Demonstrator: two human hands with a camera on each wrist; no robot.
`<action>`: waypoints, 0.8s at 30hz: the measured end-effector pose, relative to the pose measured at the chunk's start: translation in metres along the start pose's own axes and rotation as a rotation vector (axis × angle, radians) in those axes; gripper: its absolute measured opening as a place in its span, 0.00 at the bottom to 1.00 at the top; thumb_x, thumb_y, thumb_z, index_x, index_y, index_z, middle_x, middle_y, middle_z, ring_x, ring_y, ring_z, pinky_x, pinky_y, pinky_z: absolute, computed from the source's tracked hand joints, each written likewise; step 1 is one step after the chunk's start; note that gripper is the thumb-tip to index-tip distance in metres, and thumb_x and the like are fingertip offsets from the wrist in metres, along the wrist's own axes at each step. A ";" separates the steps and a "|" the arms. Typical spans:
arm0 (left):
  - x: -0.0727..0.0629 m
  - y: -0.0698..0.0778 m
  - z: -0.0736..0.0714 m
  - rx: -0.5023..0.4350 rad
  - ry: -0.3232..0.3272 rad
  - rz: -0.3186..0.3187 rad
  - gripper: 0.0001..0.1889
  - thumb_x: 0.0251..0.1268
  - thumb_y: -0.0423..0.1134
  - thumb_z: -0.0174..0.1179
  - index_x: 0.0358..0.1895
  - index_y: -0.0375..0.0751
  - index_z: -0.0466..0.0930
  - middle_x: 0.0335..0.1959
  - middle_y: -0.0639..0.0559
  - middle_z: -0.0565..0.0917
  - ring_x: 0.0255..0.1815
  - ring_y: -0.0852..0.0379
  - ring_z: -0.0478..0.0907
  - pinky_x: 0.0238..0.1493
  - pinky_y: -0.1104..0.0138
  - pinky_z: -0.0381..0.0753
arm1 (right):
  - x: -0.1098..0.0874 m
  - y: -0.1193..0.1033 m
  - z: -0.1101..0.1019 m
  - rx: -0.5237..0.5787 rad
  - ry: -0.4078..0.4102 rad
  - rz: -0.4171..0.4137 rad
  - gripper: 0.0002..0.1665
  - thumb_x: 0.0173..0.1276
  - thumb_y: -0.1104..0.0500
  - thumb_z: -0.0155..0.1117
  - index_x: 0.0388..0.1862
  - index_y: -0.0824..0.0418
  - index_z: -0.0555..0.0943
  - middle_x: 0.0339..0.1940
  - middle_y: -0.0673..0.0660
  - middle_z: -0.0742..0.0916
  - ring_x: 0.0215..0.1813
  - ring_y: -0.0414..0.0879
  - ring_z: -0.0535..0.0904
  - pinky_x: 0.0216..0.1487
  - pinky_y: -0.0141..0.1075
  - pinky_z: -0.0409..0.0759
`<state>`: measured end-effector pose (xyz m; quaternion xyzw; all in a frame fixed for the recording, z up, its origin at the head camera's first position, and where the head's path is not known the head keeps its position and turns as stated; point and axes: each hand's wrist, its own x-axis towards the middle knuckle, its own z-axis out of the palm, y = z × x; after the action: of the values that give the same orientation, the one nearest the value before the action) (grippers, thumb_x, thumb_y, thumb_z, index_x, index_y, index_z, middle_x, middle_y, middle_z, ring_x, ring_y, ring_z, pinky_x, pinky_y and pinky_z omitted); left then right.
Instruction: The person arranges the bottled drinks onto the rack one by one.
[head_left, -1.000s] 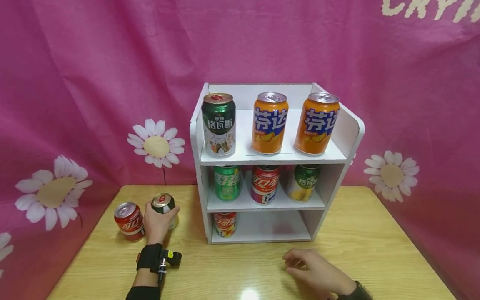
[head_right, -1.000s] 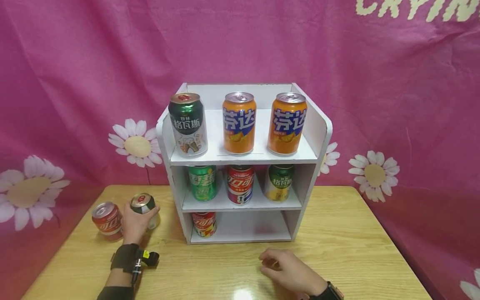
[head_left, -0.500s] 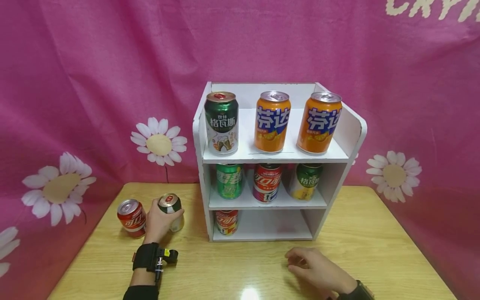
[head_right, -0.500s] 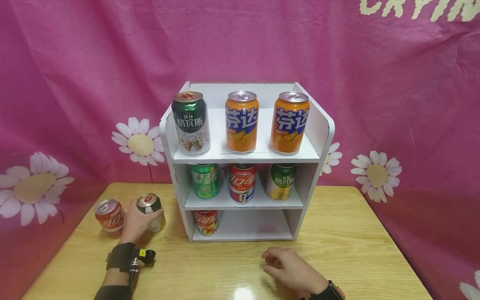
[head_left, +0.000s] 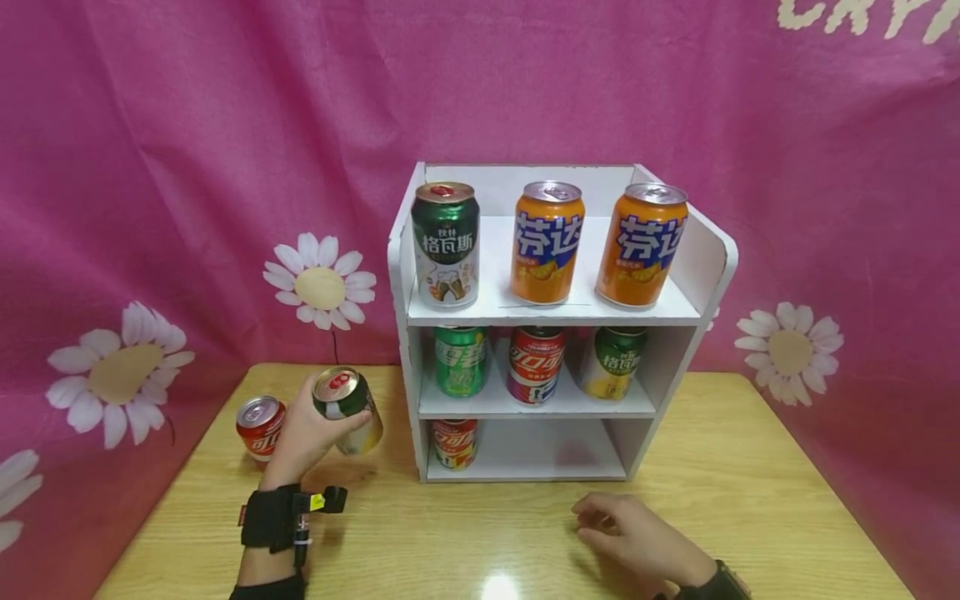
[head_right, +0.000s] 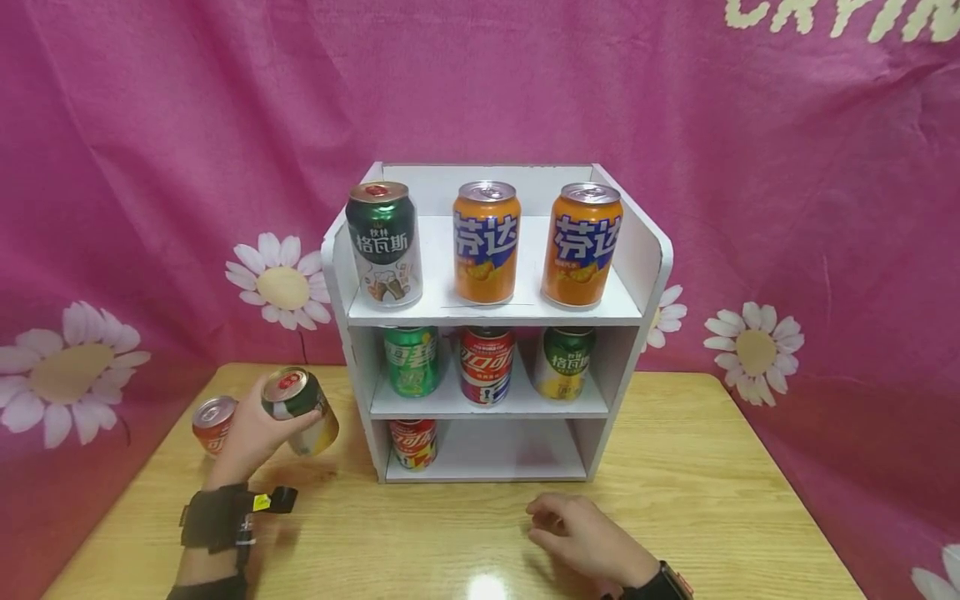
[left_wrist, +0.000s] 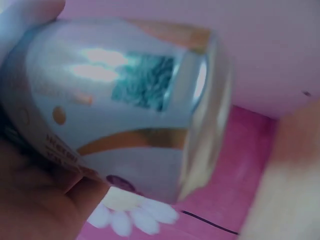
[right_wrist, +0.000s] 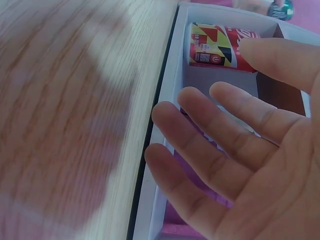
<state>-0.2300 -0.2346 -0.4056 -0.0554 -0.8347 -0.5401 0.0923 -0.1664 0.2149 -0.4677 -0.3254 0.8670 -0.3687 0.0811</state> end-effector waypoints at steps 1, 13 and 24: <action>-0.002 0.005 -0.001 -0.006 -0.011 0.014 0.43 0.48 0.43 0.74 0.66 0.38 0.58 0.56 0.38 0.73 0.56 0.43 0.70 0.52 0.47 0.73 | 0.000 0.000 -0.001 0.001 -0.003 0.003 0.15 0.69 0.54 0.60 0.47 0.64 0.79 0.40 0.54 0.85 0.41 0.38 0.80 0.39 0.34 0.80; -0.027 0.051 -0.004 0.016 -0.098 0.239 0.39 0.38 0.33 0.77 0.59 0.35 0.67 0.48 0.45 0.78 0.48 0.51 0.75 0.46 0.60 0.77 | 0.001 -0.001 -0.001 0.010 0.003 0.009 0.16 0.70 0.54 0.59 0.47 0.66 0.79 0.39 0.53 0.84 0.40 0.37 0.80 0.40 0.34 0.79; -0.036 0.072 0.024 -0.101 -0.261 0.362 0.37 0.37 0.35 0.78 0.55 0.40 0.70 0.46 0.50 0.80 0.46 0.55 0.78 0.47 0.63 0.77 | 0.001 0.003 0.001 0.012 0.003 -0.001 0.15 0.70 0.55 0.59 0.47 0.65 0.79 0.40 0.55 0.85 0.41 0.38 0.80 0.40 0.34 0.80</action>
<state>-0.1829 -0.1832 -0.3588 -0.2780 -0.7880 -0.5441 0.0761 -0.1681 0.2149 -0.4701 -0.3247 0.8647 -0.3745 0.0816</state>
